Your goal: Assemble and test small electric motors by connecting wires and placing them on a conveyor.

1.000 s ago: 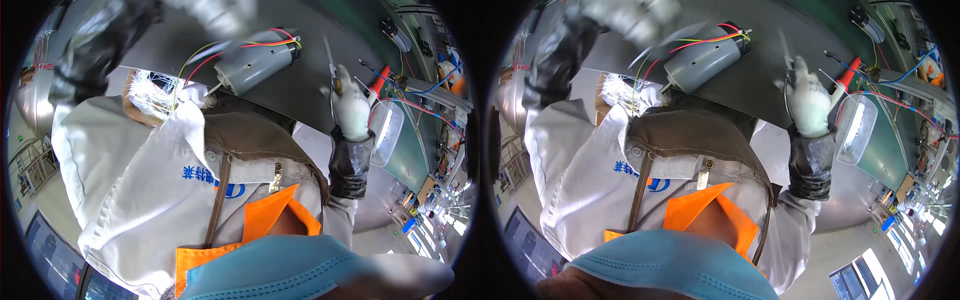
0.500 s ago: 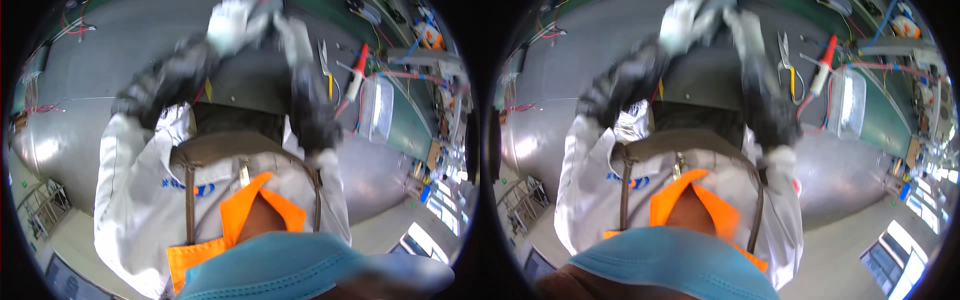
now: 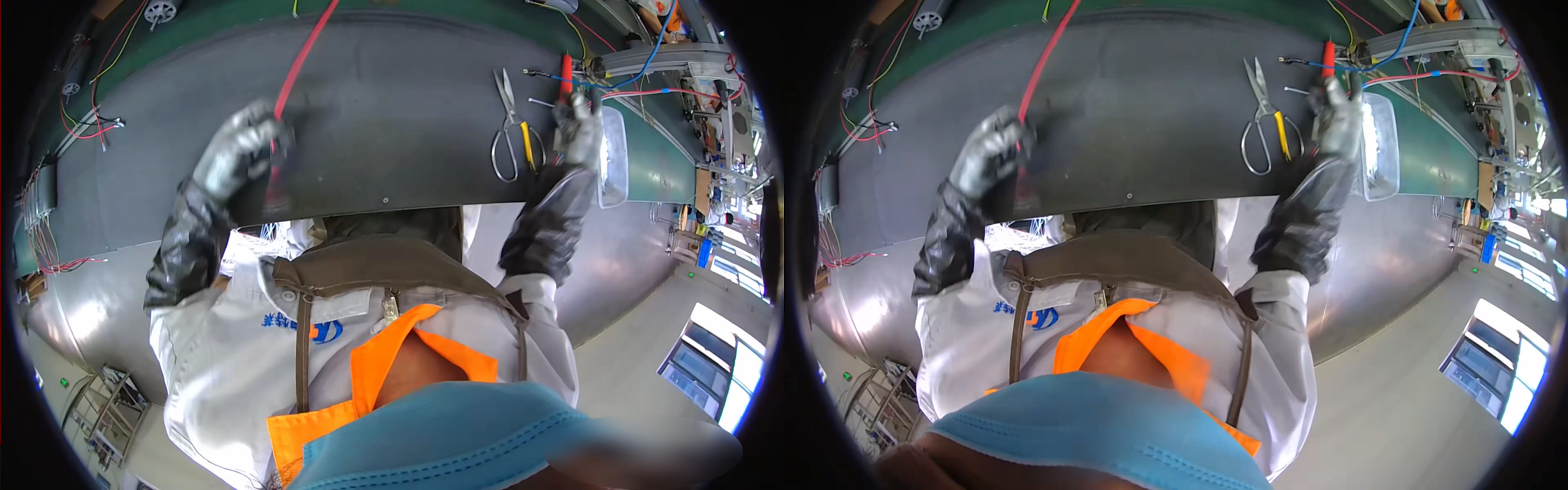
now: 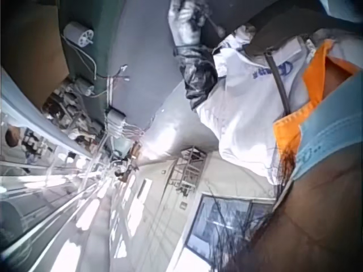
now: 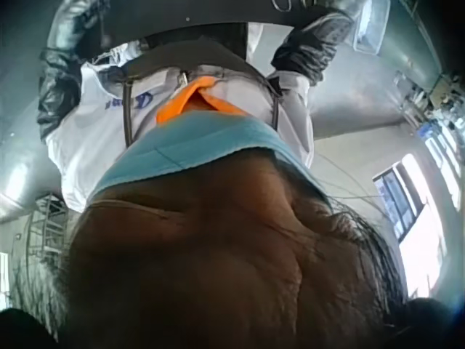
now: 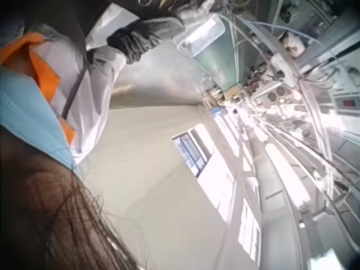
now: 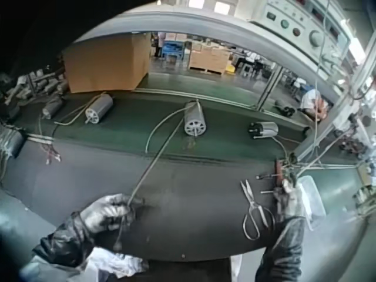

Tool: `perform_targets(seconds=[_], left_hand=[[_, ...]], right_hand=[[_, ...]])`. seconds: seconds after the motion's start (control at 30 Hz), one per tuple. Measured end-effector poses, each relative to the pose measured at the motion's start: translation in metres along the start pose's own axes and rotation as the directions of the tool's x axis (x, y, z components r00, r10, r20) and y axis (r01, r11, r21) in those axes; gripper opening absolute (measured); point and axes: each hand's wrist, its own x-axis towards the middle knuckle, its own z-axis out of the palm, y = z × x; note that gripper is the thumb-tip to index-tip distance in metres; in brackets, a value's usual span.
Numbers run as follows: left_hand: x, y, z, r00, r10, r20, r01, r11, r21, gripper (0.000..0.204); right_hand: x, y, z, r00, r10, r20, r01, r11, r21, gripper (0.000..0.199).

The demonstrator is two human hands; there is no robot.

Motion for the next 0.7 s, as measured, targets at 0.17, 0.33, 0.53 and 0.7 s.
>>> perform_targets(seconds=[0.17,0.33,0.53,0.7], left_hand=[[-0.037,-0.024,0.015,0.874,-0.366,0.321,0.337,0.931,0.142,0.037],[-0.012,-0.035,0.043,0.937,-0.187,0.294,0.146,0.977,0.155,0.037],[0.045,-0.008,0.079,0.982,0.188,0.012,-0.167,0.9,-0.402,0.037],[0.064,0.005,0.099,0.974,0.098,-0.203,-0.174,0.9,-0.4,0.033]], right_hand=[[-0.021,-0.042,0.065,0.802,0.466,0.374,-0.164,0.774,-0.612,0.029],[-0.096,0.016,0.119,0.583,0.557,0.592,0.185,0.618,-0.764,0.025],[-0.143,-0.013,0.133,0.759,0.088,0.645,0.198,0.913,-0.357,0.034],[-0.15,0.004,0.17,0.828,-0.128,0.547,0.302,0.923,-0.241,0.044]])
